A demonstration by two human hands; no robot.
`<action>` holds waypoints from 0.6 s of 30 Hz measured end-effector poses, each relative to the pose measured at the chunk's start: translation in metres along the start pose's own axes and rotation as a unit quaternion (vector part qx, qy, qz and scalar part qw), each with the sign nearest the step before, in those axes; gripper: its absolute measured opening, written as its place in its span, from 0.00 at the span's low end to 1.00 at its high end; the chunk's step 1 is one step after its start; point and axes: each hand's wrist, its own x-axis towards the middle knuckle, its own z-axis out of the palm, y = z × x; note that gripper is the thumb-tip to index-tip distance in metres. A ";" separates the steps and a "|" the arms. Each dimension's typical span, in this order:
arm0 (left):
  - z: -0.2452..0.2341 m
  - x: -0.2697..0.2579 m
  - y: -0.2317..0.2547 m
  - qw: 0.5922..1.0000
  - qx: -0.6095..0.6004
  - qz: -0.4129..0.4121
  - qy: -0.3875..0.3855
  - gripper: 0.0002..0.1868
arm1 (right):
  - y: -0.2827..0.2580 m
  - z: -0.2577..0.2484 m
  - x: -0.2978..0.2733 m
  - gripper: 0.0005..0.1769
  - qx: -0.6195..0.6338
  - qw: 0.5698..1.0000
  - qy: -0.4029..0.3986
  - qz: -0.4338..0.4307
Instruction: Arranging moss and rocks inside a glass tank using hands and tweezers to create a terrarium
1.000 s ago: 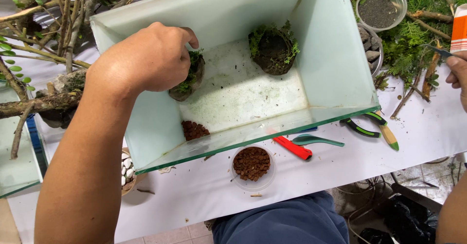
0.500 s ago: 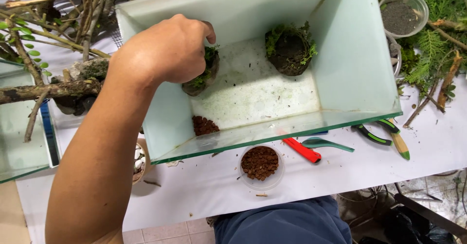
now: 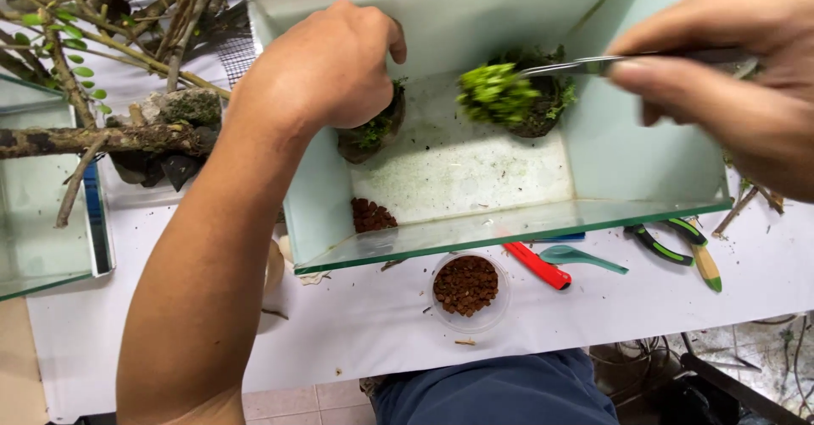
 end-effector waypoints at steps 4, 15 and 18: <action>0.001 0.000 -0.004 1.000 0.004 0.003 0.010 0.31 | -0.051 0.048 0.050 0.08 -0.091 0.992 -0.053 -0.062; -0.003 -0.003 -0.003 0.999 0.021 -0.029 -0.008 0.16 | -0.067 0.102 0.118 0.10 -0.096 0.979 -0.180 0.002; 0.000 -0.001 -0.006 1.000 0.018 -0.020 0.005 0.16 | -0.074 0.106 0.123 0.10 -0.074 0.978 -0.194 0.036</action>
